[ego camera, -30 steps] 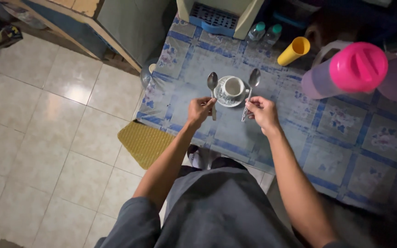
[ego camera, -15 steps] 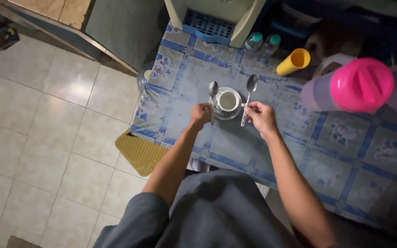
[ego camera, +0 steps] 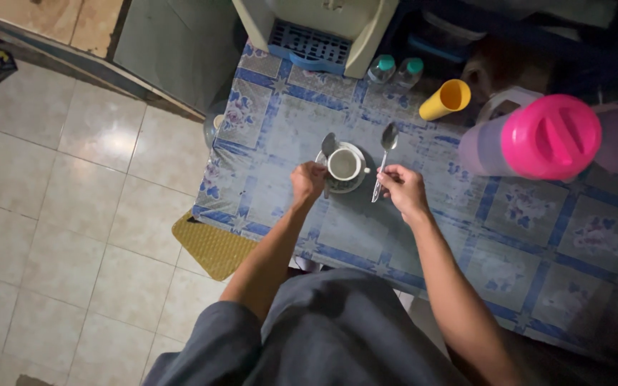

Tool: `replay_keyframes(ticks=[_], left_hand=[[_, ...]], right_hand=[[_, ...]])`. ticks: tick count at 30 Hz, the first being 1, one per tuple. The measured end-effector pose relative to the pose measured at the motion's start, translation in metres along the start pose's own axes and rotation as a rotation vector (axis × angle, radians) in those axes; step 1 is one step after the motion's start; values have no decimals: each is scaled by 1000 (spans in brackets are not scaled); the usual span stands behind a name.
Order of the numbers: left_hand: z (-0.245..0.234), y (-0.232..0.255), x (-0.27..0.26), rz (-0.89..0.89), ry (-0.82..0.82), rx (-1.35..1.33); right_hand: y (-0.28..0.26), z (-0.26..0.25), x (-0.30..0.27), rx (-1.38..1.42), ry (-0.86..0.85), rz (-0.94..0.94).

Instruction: Set a small table with a teacup and a napkin.

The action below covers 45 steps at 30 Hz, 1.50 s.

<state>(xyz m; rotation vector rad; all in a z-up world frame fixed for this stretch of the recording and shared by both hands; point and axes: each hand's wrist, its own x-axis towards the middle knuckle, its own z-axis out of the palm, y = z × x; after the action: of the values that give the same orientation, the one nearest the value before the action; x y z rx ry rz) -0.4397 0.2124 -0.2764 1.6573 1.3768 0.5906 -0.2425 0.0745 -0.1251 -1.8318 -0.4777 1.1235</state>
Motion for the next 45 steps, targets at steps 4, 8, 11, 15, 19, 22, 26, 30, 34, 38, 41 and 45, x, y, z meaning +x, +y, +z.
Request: replay_keyframes(ticks=[4, 8, 11, 15, 19, 22, 26, 30, 34, 38, 41, 45], left_hand=[[2, -13, 11, -20, 10, 68], [-10, 5, 24, -57, 108, 7], [-37, 57, 24, -107, 169, -206], [-71, 134, 14, -147, 1, -491], [-83, 181, -1, -61, -255, -567], [-104, 221, -27, 7, -447, -430], [-113, 219, -38, 139, -389, -442], [-124, 221, -47, 89, -310, -510], [-131, 227, -47, 103, -199, -470], [-141, 235, -57, 139, -169, -489], [-150, 238, -64, 163, -214, -499], [-155, 222, -73, 205, -271, -581]], right_hand=[[5, -2, 1, 42, -34, -43], [-7, -3, 0, 65, -43, -108], [-23, -2, -3, 133, -68, -148], [-32, 2, -4, 99, -77, -241], [-53, 11, -19, 51, -79, -295], [-75, 18, -39, 151, -172, -313], [-93, 23, -54, 132, -265, -388], [-104, 26, -69, 143, -279, -354], [-99, 26, -73, 167, -291, -352], [-100, 29, -91, 209, -292, -335], [-91, 35, -95, 211, -300, -366], [-86, 45, -121, 214, -264, -376]])
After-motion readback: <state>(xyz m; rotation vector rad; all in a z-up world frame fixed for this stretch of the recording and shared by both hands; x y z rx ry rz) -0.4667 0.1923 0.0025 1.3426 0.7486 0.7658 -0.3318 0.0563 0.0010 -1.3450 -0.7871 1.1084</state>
